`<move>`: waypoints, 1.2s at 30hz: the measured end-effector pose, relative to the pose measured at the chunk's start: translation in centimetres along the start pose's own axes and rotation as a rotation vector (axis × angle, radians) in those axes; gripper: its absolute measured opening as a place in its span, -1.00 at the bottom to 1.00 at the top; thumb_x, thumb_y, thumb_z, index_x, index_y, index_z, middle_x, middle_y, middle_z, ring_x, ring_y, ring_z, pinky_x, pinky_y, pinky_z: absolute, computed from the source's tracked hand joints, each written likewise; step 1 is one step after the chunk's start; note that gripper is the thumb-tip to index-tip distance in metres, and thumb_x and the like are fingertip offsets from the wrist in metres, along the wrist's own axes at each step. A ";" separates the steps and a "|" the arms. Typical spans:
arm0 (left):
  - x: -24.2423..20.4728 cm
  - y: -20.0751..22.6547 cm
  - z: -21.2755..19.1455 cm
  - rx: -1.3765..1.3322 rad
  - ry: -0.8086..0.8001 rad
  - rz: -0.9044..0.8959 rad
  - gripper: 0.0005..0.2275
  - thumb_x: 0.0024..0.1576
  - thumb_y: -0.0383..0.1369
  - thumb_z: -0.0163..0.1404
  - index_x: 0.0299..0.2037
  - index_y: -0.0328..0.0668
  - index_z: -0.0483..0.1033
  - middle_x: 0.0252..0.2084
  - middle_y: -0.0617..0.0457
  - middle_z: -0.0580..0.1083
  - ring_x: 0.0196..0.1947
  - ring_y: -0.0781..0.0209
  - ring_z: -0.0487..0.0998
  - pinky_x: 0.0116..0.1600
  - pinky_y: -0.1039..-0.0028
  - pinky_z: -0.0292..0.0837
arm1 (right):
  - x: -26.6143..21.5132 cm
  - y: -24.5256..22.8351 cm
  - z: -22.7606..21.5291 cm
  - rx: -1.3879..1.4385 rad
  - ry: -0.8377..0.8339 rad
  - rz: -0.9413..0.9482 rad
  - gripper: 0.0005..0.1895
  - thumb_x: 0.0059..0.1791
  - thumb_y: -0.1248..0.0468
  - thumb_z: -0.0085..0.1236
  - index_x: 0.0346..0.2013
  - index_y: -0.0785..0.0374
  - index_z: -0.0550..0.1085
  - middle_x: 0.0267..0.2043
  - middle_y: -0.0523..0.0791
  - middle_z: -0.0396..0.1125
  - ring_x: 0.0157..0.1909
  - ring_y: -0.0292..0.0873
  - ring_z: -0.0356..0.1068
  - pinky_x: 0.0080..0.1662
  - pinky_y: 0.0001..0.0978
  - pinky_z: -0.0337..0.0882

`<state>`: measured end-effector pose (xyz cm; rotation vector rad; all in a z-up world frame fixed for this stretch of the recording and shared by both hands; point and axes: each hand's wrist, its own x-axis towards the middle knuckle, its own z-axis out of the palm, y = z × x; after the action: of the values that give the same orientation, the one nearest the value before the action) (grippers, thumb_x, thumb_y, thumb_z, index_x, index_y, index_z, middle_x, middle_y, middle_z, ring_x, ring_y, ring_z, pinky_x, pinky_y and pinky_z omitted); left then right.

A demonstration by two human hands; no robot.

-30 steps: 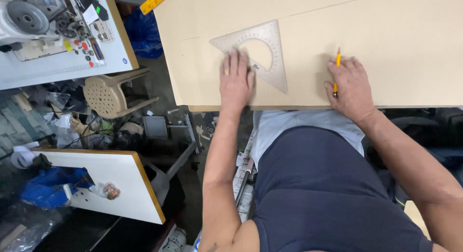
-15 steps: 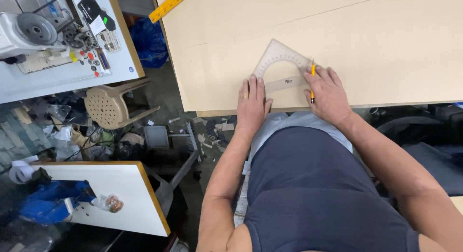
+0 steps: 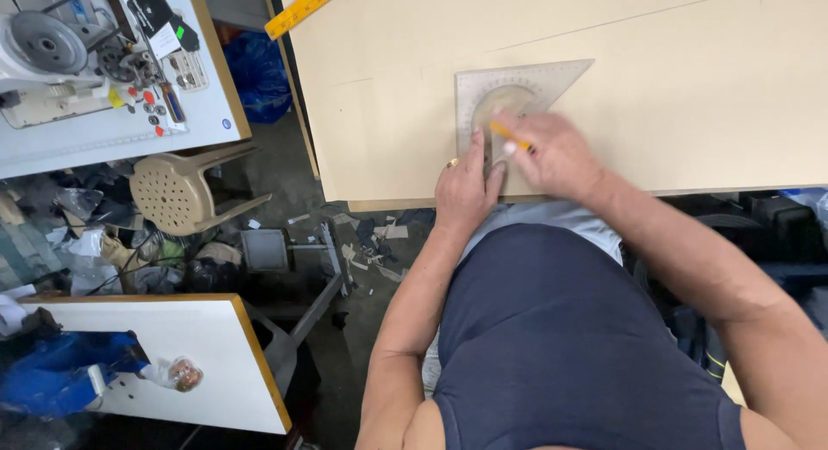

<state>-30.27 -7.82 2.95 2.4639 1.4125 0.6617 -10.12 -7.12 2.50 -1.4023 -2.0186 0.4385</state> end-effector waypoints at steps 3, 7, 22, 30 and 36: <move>-1.2 -2.4 3.1 -0.050 0.008 -0.039 -0.70 0.23 -0.12 -0.11 -0.04 -0.09 0.55 -0.40 0.12 0.44 -0.37 0.08 0.55 -0.25 0.29 0.47 | -0.7 -2.8 1.3 0.112 -0.079 0.020 -0.43 0.11 0.07 -0.08 0.44 0.04 0.34 -0.33 -0.04 0.38 -0.26 0.04 0.45 -0.14 -0.06 0.45; -0.5 -4.1 2.0 0.016 0.050 -0.031 -0.87 0.18 -0.24 -0.06 -0.17 0.04 0.52 -0.40 0.18 0.42 -0.34 0.16 0.56 -0.22 0.38 0.44 | -2.5 -1.1 2.5 -0.117 -0.222 0.139 -0.17 0.03 -0.10 0.08 0.49 0.24 0.16 0.05 0.10 0.26 0.11 0.16 0.27 0.13 0.12 0.26; -1.7 -6.2 3.6 0.215 -0.146 0.125 -0.56 0.27 -0.21 0.04 0.34 -0.11 0.35 0.37 -0.10 0.37 0.38 -0.14 0.36 0.42 0.04 0.32 | -0.3 2.3 1.9 -0.382 -0.184 0.530 0.07 0.12 -0.34 -0.07 0.50 0.60 0.13 0.56 0.30 -0.08 0.51 0.48 -0.11 0.39 0.41 -0.23; -1.1 -6.3 3.1 0.224 -0.115 0.134 -0.59 0.29 -0.21 0.00 0.33 -0.10 0.36 0.36 -0.08 0.40 0.34 -0.09 0.42 0.40 0.09 0.36 | 0.2 2.4 2.0 -0.357 -0.234 0.593 0.09 0.11 -0.37 -0.10 0.52 0.57 0.06 0.58 0.25 -0.17 0.54 0.43 -0.20 0.41 0.38 -0.25; -1.3 -6.6 3.9 0.191 -0.073 0.140 -0.61 0.34 -0.20 -0.11 0.34 -0.08 0.35 0.36 -0.07 0.40 0.34 -0.10 0.42 0.36 0.11 0.36 | -0.3 3.0 2.3 -0.394 -0.195 0.552 0.07 0.14 -0.38 -0.13 0.50 0.57 0.10 0.57 0.26 -0.11 0.53 0.43 -0.15 0.41 0.36 -0.22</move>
<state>-33.98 -5.45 -3.50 2.7252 1.3426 0.4772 -9.44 -6.11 -1.04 -2.2554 -1.9126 0.4339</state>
